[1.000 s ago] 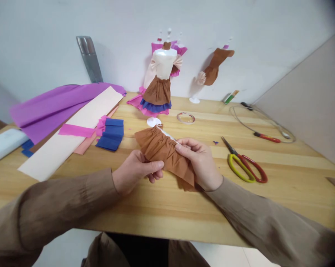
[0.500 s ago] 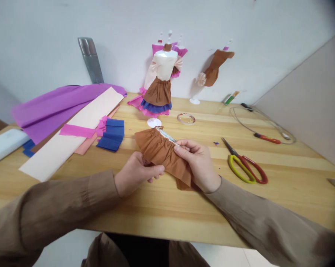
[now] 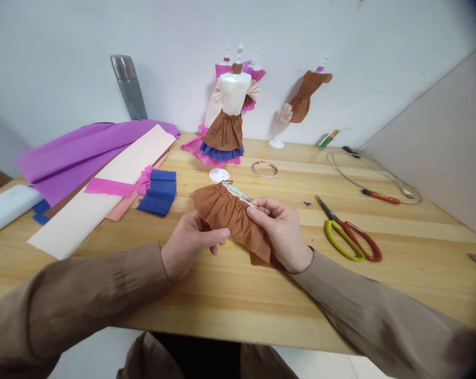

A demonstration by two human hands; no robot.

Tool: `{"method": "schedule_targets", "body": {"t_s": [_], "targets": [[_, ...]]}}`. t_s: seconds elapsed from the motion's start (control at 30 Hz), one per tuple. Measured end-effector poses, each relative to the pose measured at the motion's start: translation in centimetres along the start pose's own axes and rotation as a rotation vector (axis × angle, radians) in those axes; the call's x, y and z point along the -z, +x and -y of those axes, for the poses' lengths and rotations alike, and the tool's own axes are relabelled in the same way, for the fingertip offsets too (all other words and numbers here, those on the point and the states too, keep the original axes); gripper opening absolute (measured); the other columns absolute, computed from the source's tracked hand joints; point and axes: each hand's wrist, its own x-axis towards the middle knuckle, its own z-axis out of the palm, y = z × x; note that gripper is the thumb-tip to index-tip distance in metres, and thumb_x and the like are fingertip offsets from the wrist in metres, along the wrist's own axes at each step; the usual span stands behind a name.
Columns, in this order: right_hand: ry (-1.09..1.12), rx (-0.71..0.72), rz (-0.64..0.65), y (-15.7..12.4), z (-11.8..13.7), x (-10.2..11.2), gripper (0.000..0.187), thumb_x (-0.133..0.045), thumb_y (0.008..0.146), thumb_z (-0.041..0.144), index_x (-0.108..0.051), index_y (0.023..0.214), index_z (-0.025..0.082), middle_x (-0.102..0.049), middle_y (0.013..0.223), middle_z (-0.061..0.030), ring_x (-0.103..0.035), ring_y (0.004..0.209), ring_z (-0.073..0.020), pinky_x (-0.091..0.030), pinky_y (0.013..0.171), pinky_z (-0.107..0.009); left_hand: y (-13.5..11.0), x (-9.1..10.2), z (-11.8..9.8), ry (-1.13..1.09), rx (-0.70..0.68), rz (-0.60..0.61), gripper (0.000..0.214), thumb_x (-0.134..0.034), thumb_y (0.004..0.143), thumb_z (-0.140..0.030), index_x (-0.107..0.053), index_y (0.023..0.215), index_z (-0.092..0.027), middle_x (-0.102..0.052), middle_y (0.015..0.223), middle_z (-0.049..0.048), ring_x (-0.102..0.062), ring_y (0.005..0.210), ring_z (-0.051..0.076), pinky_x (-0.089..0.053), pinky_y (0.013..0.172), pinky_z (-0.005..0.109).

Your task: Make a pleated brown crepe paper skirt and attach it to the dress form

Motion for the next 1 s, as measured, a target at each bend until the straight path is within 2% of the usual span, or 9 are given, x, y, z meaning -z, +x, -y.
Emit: {"method": "schedule_targets", "body": {"t_s": [0.1, 0.23, 0.4, 0.5, 0.63, 0.73, 0.83, 0.9, 1.0], "targets": [[-0.002, 0.003, -0.016, 0.1, 0.0, 0.0, 0.029, -0.082, 0.056, 0.038, -0.066, 0.07, 0.018, -0.059, 0.058, 0.0035, -0.049, 0.052, -0.0097, -0.04, 0.052, -0.023, -0.1, -0.1, -0.1, 0.009, -0.003, 0.036, 0.027, -0.078, 0.063, -0.031, -0.059, 0.072, -0.013, -0.056, 0.061, -0.0007, -0.048, 0.052, 0.008, -0.042, 0.042, 0.018], [-0.009, 0.013, -0.012, -0.1, -0.1, -0.1, 0.029, -0.082, 0.057, 0.039, -0.066, 0.07, 0.019, -0.06, 0.059, 0.0028, -0.05, 0.053, -0.0102, -0.041, 0.053, -0.024, -0.2, -0.2, -0.1, 0.05, 0.018, 0.046, 0.037, -0.079, 0.06, -0.031, -0.059, 0.086, -0.015, -0.057, 0.07, -0.0006, -0.047, 0.053, 0.008, -0.037, 0.038, 0.017], [-0.014, -0.006, 0.008, -0.1, -0.2, -0.1, 0.029, -0.082, 0.057, 0.039, -0.066, 0.07, 0.018, -0.061, 0.059, 0.0029, -0.05, 0.052, -0.01, -0.041, 0.053, -0.024, -0.3, -0.2, -0.2, 0.145, 0.074, 0.026, 0.033, -0.073, 0.066, -0.039, -0.05, 0.064, -0.014, -0.046, 0.052, -0.0045, -0.039, 0.044, 0.005, -0.033, 0.039, 0.017], [0.012, -0.028, -0.006, -0.1, -0.1, 0.0, 0.03, -0.083, 0.055, 0.039, -0.066, 0.069, 0.018, -0.06, 0.057, 0.0034, -0.049, 0.051, -0.0095, -0.039, 0.052, -0.024, -0.4, -0.2, -0.3, 0.112, 0.021, -0.004, 0.031, -0.071, 0.068, -0.038, -0.052, 0.067, -0.014, -0.047, 0.056, -0.0041, -0.04, 0.048, 0.005, -0.034, 0.041, 0.016], [0.01, -0.045, 0.017, -0.2, 0.1, -0.1, 0.03, -0.082, 0.057, 0.04, -0.066, 0.07, 0.018, -0.061, 0.059, 0.0029, -0.051, 0.052, -0.0103, -0.04, 0.053, -0.024, -0.3, -0.2, -0.4, 0.139, 0.02, 0.041, 0.031, -0.074, 0.065, -0.037, -0.054, 0.073, -0.015, -0.051, 0.064, -0.002, -0.045, 0.054, 0.008, -0.038, 0.041, 0.017], [0.004, -0.044, 0.035, -0.2, -0.1, -0.1, 0.029, -0.081, 0.059, 0.04, -0.065, 0.069, 0.019, -0.061, 0.059, 0.0031, -0.051, 0.053, -0.0106, -0.041, 0.054, -0.025, -0.2, -0.2, -0.2, 0.17, 0.068, 0.061, 0.03, -0.073, 0.065, -0.037, -0.055, 0.069, -0.014, -0.051, 0.057, -0.0025, -0.043, 0.047, 0.007, -0.035, 0.039, 0.018], [0.006, -0.023, 0.028, 0.0, -0.2, 0.1, 0.028, -0.081, 0.059, 0.038, -0.065, 0.07, 0.019, -0.06, 0.059, 0.0034, -0.05, 0.053, -0.0107, -0.04, 0.055, -0.025, -0.3, -0.4, 0.0, 0.201, 0.022, 0.045, 0.02, -0.069, 0.068, -0.032, -0.059, 0.07, -0.014, -0.053, 0.056, -0.0021, -0.045, 0.049, 0.008, -0.038, 0.046, 0.02], [0.015, 0.005, 0.046, 0.4, -0.3, 0.3, 0.026, -0.08, 0.059, 0.037, -0.065, 0.071, 0.02, -0.06, 0.061, 0.0035, -0.05, 0.054, -0.0109, -0.04, 0.056, -0.025, -0.5, -0.6, 0.0, 0.252, -0.029, 0.096, 0.014, -0.066, 0.069, -0.027, -0.06, 0.068, -0.014, -0.058, 0.061, -0.0007, -0.052, 0.057, 0.011, -0.042, 0.055, 0.022], [0.027, 0.061, 0.093, 1.1, -0.2, 0.7, 0.021, -0.079, 0.059, 0.033, -0.066, 0.07, 0.021, -0.06, 0.063, 0.0036, -0.049, 0.056, -0.0109, -0.039, 0.057, -0.024, -0.9, -0.6, -0.1, 0.394, -0.005, 0.3, 0.016, -0.06, 0.074, -0.025, -0.06, 0.063, -0.014, -0.059, 0.062, 0.0006, -0.053, 0.06, 0.011, -0.041, 0.057, 0.022]]}}
